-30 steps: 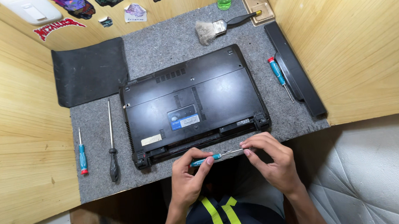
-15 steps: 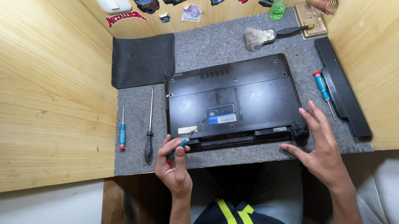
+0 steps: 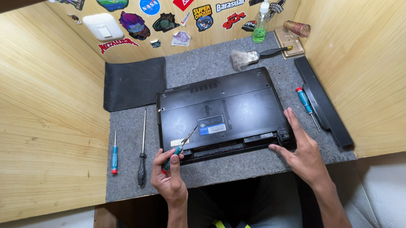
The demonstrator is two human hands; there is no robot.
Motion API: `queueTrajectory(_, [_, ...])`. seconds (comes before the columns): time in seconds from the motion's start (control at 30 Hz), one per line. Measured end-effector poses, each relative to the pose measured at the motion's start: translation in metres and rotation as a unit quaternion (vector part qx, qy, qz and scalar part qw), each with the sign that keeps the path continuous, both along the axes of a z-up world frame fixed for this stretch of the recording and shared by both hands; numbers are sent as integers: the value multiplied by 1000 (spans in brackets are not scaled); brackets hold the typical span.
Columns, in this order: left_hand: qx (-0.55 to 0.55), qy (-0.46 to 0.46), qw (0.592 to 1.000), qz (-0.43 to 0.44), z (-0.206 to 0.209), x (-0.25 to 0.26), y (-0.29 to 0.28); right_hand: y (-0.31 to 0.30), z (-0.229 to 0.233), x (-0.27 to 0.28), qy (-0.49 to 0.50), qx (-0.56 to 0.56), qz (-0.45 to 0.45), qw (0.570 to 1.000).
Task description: The person uses a screwdriver to remove screws from the bottom panel of a laptop. They then detach the battery, place it on the table, and reattach it to the laptop.
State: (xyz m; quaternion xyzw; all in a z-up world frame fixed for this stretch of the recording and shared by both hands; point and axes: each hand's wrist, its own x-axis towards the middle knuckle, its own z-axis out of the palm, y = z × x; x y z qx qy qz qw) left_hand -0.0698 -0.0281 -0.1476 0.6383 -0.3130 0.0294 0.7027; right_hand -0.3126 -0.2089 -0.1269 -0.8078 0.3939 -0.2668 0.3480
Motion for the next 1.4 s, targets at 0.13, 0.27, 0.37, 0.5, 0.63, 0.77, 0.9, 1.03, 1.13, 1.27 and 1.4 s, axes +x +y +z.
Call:
queueTrajectory(0.13, [9, 1, 1000, 5, -1, 0, 1, -9, -4, -8, -27, -17, 17, 999])
queueTrajectory(0.27, [-183, 173, 965, -67, 3, 7, 4, -25, -8, -22, -280, 222, 55, 932])
queueTrajectory(0.37, [-175, 192, 957, -130, 9, 5, 0, -25, -16, -26, -352, 251, 50, 900])
queueTrajectory(0.5, [-100, 208, 940, -252, 6, 0, -16, -25, -15, -26, -335, 232, 65, 911])
queueTrajectory(0.63, [87, 64, 949, -296, 48, -16, -55, -27, -23, -27, -336, 240, 68, 908])
queueTrajectory(0.77, [139, -168, 897, -384, 84, -24, -102, -28, -32, -25, -371, 230, 44, 898])
queueTrajectory(0.9, [184, -415, 786, -420, 114, -37, -139, -31, -32, -25, -367, 218, 62, 902])
queueTrajectory(1.03, [212, -445, 746, -448, 128, -49, -155, -30, -28, -25, -352, 209, 61, 910])
queueTrajectory(1.13, [255, -452, 708, -478, 137, -57, -164, -28, -25, -24, -331, 192, 62, 922])
queueTrajectory(1.27, [294, -467, 669, -498, 142, -65, -173, -27, -20, -24, -327, 197, 56, 923])
queueTrajectory(1.4, [325, -497, 632, -498, 147, -71, -180, -29, -29, -27, -317, 195, 51, 927])
